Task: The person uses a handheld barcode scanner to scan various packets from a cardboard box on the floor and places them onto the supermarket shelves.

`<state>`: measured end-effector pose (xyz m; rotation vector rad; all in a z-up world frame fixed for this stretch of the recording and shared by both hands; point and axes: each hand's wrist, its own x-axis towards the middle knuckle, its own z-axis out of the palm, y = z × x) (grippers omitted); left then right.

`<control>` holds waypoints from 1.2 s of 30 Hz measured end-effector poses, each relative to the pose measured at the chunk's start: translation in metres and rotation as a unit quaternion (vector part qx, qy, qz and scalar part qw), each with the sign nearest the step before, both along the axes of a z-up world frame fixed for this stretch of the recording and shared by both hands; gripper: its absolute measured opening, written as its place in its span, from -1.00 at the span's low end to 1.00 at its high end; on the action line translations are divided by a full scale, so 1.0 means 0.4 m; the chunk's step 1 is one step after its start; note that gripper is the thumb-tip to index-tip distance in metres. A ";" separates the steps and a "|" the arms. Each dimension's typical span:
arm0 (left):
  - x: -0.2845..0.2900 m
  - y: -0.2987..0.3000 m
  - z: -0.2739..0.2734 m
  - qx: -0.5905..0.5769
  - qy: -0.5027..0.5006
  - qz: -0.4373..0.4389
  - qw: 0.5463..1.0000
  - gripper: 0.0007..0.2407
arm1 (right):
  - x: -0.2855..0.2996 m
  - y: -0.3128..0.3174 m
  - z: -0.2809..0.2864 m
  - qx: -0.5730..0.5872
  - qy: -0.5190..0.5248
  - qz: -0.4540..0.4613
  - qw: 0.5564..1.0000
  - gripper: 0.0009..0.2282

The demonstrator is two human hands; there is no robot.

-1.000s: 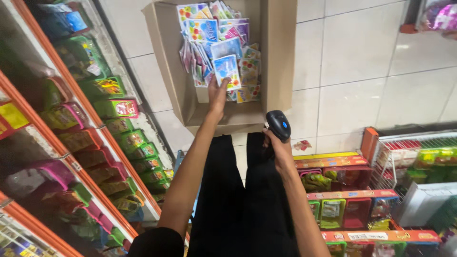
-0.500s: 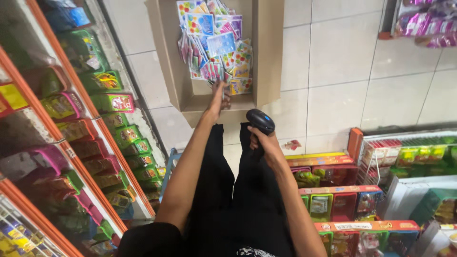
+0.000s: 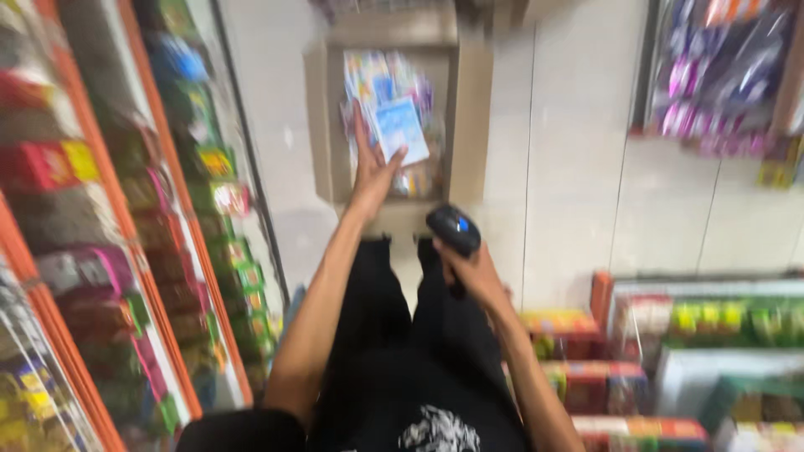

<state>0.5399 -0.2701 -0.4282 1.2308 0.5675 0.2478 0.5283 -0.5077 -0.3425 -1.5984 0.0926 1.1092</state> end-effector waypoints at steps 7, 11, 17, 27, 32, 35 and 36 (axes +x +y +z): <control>0.016 0.134 0.555 0.096 -0.083 -0.022 0.992 -0.37 | 0.049 0.172 0.414 0.096 -0.108 -0.026 0.989 -0.90; -0.130 0.130 0.724 0.184 -0.144 0.054 0.971 -0.36 | 0.013 0.232 0.568 0.144 -0.281 0.091 0.945 -0.88; -0.371 0.192 0.878 0.226 -0.179 0.152 0.946 -0.35 | -0.115 0.379 0.734 0.110 -0.295 0.186 0.931 -0.64; -0.816 0.227 0.834 0.166 -0.129 0.314 0.926 -0.31 | -0.420 0.471 0.610 0.186 -0.299 0.359 0.864 -0.85; -0.967 0.240 0.897 0.247 -0.102 0.351 0.897 -0.34 | -0.526 0.543 0.679 0.296 -0.334 0.339 0.828 -0.82; -1.049 0.235 0.931 0.224 -0.111 0.384 0.889 -0.32 | -0.588 0.582 0.742 0.187 -0.279 0.381 0.861 -0.84; -1.078 0.229 0.934 0.296 -0.090 0.406 0.860 -0.32 | -0.606 0.581 0.752 0.177 -0.276 0.397 0.858 -0.84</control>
